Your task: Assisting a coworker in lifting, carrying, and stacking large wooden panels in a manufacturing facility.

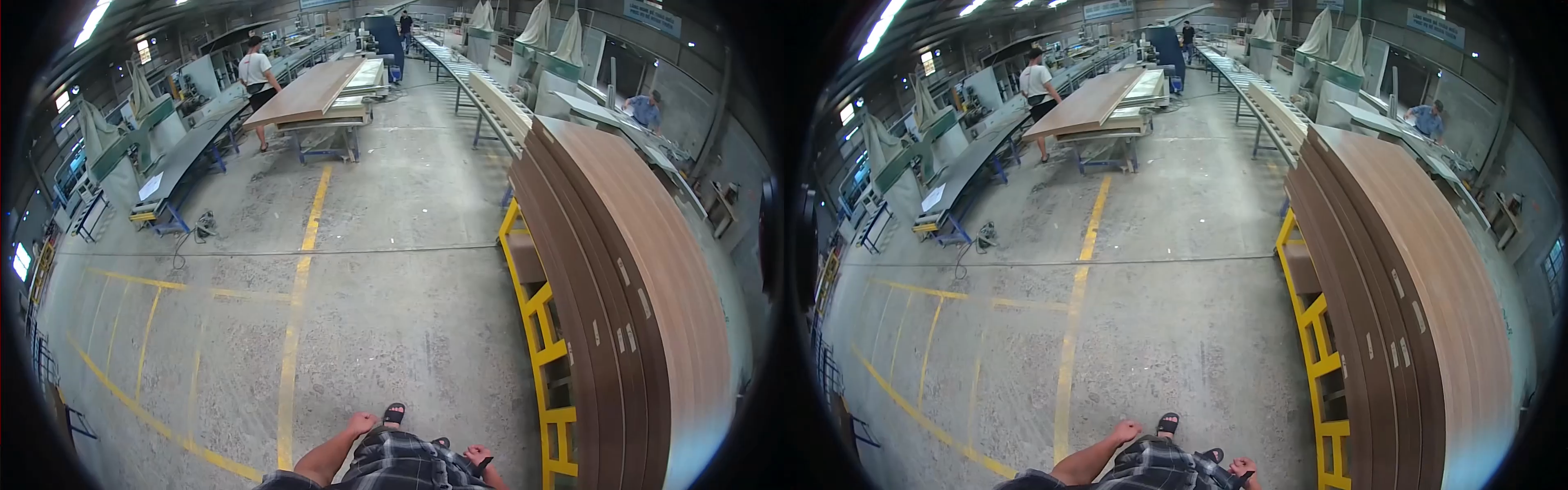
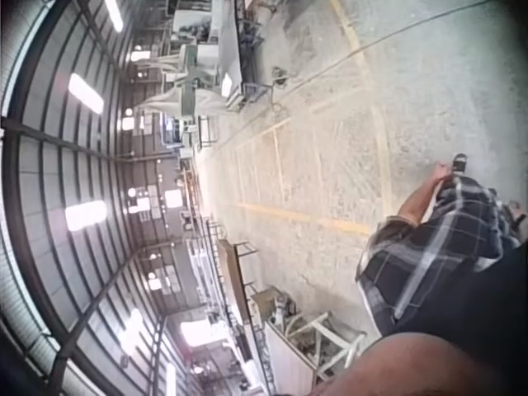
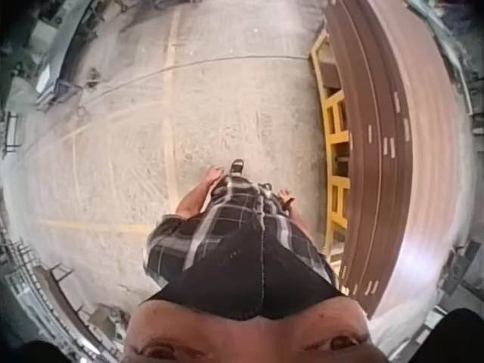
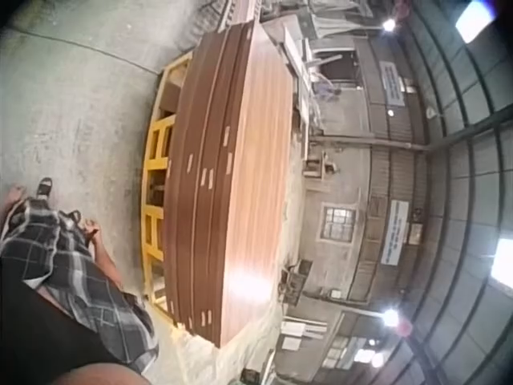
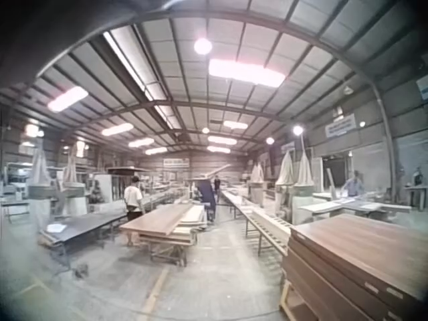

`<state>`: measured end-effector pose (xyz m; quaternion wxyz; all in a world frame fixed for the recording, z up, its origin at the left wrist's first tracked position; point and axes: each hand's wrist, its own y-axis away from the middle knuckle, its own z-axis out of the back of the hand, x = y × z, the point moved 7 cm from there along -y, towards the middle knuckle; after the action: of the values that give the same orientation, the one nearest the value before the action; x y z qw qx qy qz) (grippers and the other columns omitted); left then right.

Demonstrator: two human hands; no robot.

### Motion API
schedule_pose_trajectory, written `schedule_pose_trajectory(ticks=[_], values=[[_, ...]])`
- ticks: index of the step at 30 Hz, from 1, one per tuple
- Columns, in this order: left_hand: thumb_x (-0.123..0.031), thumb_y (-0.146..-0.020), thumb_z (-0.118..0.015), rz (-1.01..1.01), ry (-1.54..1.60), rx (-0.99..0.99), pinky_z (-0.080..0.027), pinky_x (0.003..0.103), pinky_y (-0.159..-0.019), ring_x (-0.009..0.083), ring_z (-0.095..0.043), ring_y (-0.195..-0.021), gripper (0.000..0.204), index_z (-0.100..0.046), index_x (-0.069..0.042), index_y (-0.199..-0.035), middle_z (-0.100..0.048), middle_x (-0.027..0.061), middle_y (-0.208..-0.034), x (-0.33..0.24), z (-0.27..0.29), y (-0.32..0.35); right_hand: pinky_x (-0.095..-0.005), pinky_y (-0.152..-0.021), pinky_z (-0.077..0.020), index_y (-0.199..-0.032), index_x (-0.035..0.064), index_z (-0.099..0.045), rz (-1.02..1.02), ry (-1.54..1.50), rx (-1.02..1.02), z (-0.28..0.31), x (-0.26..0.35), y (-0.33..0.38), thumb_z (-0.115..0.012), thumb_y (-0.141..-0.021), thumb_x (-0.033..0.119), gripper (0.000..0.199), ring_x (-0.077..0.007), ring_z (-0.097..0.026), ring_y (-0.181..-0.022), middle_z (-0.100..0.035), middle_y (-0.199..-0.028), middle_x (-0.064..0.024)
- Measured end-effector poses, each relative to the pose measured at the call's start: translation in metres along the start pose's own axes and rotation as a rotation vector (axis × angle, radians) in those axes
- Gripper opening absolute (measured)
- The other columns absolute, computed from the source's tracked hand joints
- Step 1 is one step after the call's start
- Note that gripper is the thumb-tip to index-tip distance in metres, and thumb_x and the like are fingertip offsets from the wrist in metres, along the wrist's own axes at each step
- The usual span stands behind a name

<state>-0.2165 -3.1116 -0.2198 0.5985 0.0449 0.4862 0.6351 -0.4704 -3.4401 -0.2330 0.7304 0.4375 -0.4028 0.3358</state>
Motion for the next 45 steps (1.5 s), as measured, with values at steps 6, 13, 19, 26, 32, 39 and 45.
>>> schedule_pose_trajectory(ticks=[6, 13, 19, 26, 32, 39, 45], values=[[-0.038, -0.068, -0.049, 0.156, 0.193, -0.101, -0.044, 0.031, -0.064, 0.021, -0.058, -0.067, 0.031, -0.065, -0.012, -0.072, -0.061, 0.0091, -0.07, 0.057, 0.017, 0.013, -0.0281, -0.049, -0.0465, -0.092, 0.0013, -0.048, -0.516, -0.262, 0.013, -0.007, 0.017, -0.029, -0.058, -0.073, 0.014, 0.025, -0.0181, -0.058, -0.061, -0.058, -0.073, -0.0081], [-0.03, -0.075, -0.036, 0.254, 0.279, -0.135, -0.043, 0.036, -0.07, 0.0298, -0.055, -0.085, 0.035, -0.064, -0.01, -0.078, -0.058, 0.0161, -0.084, 0.132, 0.012, -0.013, -0.0267, -0.049, -0.0469, -0.092, 0.0011, -0.051, -0.537, -0.168, 0.048, -0.026, 0.055, -0.072, -0.058, -0.071, 0.015, 0.026, -0.0173, -0.059, -0.063, -0.057, -0.073, -0.0062], [-0.03, -0.069, -0.047, 0.274, 0.371, -0.345, -0.043, 0.037, -0.071, 0.0294, -0.057, -0.079, 0.031, -0.062, -0.003, -0.075, -0.059, 0.0176, -0.077, 0.145, 0.033, -0.045, -0.0268, -0.058, -0.0471, -0.09, 0.0049, -0.059, -0.452, 0.023, 0.198, -0.046, 0.082, -0.118, -0.057, -0.074, 0.025, 0.026, -0.0141, -0.058, -0.068, -0.06, -0.079, -0.0036], [-0.033, -0.065, -0.053, 0.261, 0.301, -0.167, -0.043, 0.031, -0.066, 0.0197, -0.058, -0.067, 0.029, -0.064, -0.005, -0.064, -0.061, 0.0094, -0.064, 0.101, 0.063, -0.061, -0.0263, -0.069, -0.0451, -0.091, 0.0035, -0.058, -0.159, 0.551, 0.166, -0.043, 0.098, -0.157, -0.059, -0.068, 0.027, 0.032, -0.0136, -0.057, -0.073, -0.061, -0.081, -0.0076], [-0.031, -0.068, -0.05, 0.324, 0.323, -0.146, -0.043, 0.029, -0.062, 0.0169, -0.058, -0.063, 0.028, -0.065, -0.008, -0.067, -0.061, 0.0045, -0.064, 0.059, 0.078, -0.086, -0.0349, -0.07, -0.0455, -0.107, 0.0052, -0.047, -0.249, 0.178, 0.092, -0.038, 0.013, -0.147, -0.054, -0.076, 0.033, 0.042, -0.021, -0.057, -0.079, -0.058, -0.087, -0.0102], [-0.025, -0.073, -0.041, 0.041, -0.11, -0.067, -0.045, 0.033, -0.063, 0.0204, -0.058, -0.074, 0.032, -0.059, -0.002, -0.085, -0.059, 0.0141, -0.082, -0.022, 0.102, -0.13, -0.0362, -0.071, -0.0452, -0.109, 0.0055, -0.045, -0.405, 0.013, 0.131, -0.024, 0.062, -0.242, -0.052, -0.077, 0.033, 0.043, -0.0224, -0.057, -0.081, -0.057, -0.09, -0.0117], [-0.029, -0.075, -0.044, 0.253, 0.357, -0.034, -0.044, 0.03, -0.053, 0.0154, -0.053, -0.066, 0.038, -0.054, -0.003, -0.101, -0.055, 0.0094, -0.074, -0.1, 0.137, -0.174, -0.0372, -0.072, -0.045, -0.111, 0.0057, -0.044, -0.49, -0.176, 0.185, -0.015, 0.1, -0.324, -0.05, -0.078, 0.033, 0.044, -0.0236, -0.056, -0.082, -0.055, -0.093, -0.0131]])
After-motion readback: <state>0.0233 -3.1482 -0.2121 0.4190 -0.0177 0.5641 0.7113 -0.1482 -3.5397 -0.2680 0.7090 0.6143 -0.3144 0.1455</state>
